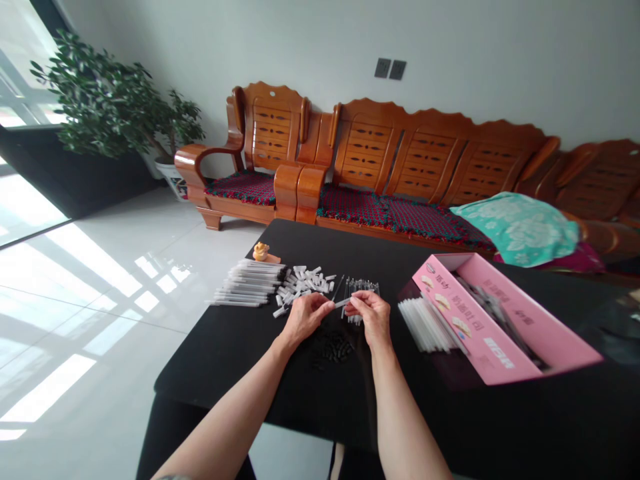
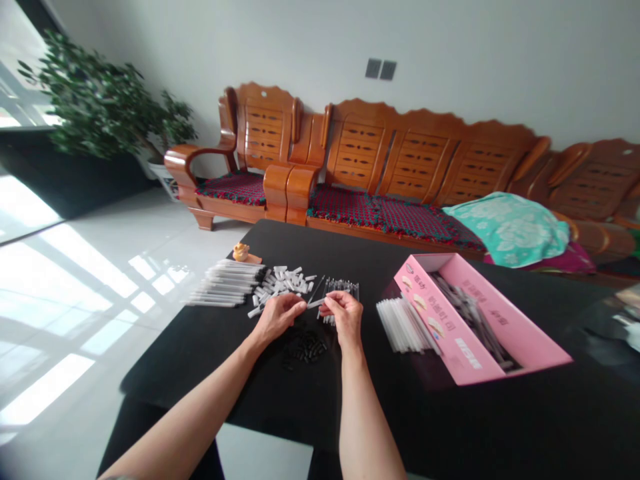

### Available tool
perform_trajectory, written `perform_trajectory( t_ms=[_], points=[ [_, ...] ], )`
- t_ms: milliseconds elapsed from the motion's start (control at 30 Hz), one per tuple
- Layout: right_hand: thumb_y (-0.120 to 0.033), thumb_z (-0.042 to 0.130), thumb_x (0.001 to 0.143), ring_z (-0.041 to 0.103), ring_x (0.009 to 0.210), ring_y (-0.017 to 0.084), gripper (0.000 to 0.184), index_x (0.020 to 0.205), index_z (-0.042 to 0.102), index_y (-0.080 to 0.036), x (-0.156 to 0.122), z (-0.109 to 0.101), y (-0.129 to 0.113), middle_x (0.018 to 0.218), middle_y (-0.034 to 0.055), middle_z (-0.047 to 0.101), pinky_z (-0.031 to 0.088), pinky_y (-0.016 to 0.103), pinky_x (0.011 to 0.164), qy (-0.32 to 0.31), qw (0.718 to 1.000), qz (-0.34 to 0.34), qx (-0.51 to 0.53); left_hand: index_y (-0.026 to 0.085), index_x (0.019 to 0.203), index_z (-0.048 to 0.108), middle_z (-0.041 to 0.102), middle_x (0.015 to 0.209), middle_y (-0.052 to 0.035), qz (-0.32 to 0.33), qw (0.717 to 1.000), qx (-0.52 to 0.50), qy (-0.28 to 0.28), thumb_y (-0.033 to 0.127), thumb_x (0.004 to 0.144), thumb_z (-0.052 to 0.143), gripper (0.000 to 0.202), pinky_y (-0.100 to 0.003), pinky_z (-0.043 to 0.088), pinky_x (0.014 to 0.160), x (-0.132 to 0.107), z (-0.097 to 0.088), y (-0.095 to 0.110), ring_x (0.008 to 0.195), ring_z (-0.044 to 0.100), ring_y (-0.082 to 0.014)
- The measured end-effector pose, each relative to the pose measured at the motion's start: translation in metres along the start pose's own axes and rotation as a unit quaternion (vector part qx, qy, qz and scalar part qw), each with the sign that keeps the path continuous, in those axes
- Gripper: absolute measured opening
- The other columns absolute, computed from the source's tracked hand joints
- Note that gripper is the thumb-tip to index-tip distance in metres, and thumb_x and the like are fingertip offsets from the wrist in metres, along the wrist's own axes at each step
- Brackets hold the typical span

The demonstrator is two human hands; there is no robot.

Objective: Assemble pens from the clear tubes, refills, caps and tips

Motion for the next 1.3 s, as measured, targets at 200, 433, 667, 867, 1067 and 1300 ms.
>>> perform_trajectory(
  t_ms=[200, 433, 667, 867, 1067, 1300],
  points=[
    [-0.034, 0.075, 0.071, 0.069, 0.053, 0.019, 0.024, 0.084, 0.067, -0.015, 0.000, 0.001, 0.001, 0.061, 0.0027, 0.070, 0.059, 0.029, 0.052, -0.008, 1.000, -0.008, -0.001, 0.014, 0.073, 0.068, 0.061, 0.055, 0.0003, -0.006, 0.999, 0.029, -0.043, 0.042, 0.083, 0.060, 0.030, -0.019, 0.037, 0.046, -0.001, 0.005, 0.002, 0.045, 0.054, -0.0099],
    [-0.035, 0.077, 0.069, 0.069, 0.052, 0.019, 0.026, 0.083, 0.068, -0.015, -0.001, 0.001, 0.000, 0.061, 0.0031, 0.070, 0.059, 0.028, 0.051, -0.003, 1.000, 0.002, 0.006, 0.014, 0.074, 0.068, 0.063, 0.059, -0.0013, -0.003, 1.000, 0.018, 0.000, 0.052, 0.085, 0.054, 0.042, -0.019, 0.036, 0.047, -0.001, -0.002, 0.003, 0.047, 0.052, -0.0101],
    [-0.033, 0.077, 0.070, 0.069, 0.053, 0.018, 0.023, 0.082, 0.068, -0.015, -0.001, 0.003, 0.001, 0.061, 0.0026, 0.070, 0.058, 0.028, 0.051, -0.017, 1.000, -0.003, 0.007, 0.015, 0.070, 0.067, 0.058, 0.051, 0.0008, 0.005, 0.998, 0.047, -0.028, 0.046, 0.085, 0.057, 0.035, -0.019, 0.033, 0.046, -0.001, 0.003, 0.004, 0.044, 0.051, -0.0099],
    [-0.022, 0.078, 0.066, 0.070, 0.061, 0.017, 0.025, 0.088, 0.066, -0.016, 0.004, -0.008, 0.001, 0.066, 0.0014, 0.071, 0.060, 0.028, 0.059, 0.035, 0.992, 0.003, 0.118, 0.018, 0.092, 0.070, 0.065, 0.066, -0.0002, -0.001, 0.984, 0.055, 0.168, 0.042, 0.087, 0.055, 0.029, -0.021, 0.042, 0.057, 0.000, -0.031, 0.000, 0.055, 0.058, -0.0120],
    [-0.016, 0.082, 0.061, 0.070, 0.063, 0.015, 0.032, 0.087, 0.065, -0.018, 0.010, -0.020, 0.002, 0.069, -0.0002, 0.072, 0.059, 0.026, 0.061, 0.072, 0.977, 0.013, 0.201, 0.020, 0.088, 0.071, 0.069, 0.084, -0.0028, 0.024, 0.964, 0.156, 0.213, 0.030, 0.086, 0.058, 0.016, -0.024, 0.045, 0.067, 0.002, -0.045, -0.008, 0.064, 0.059, -0.0132],
    [-0.015, 0.080, 0.062, 0.071, 0.065, 0.016, 0.030, 0.088, 0.065, -0.019, 0.010, -0.021, 0.005, 0.072, 0.0005, 0.073, 0.061, 0.031, 0.064, 0.067, 0.977, 0.007, 0.202, 0.025, 0.105, 0.069, 0.067, 0.100, -0.0058, 0.044, 0.951, 0.299, 0.072, 0.026, 0.089, 0.056, 0.020, -0.027, 0.044, 0.073, 0.010, -0.010, -0.001, 0.092, 0.061, -0.0202]
  ],
)
Point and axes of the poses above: each hand's wrist, its own x-axis towards the middle knuckle, its own z-axis out of the palm, y = z × x, the point moved 4 cm from there along x, towards the middle knuckle
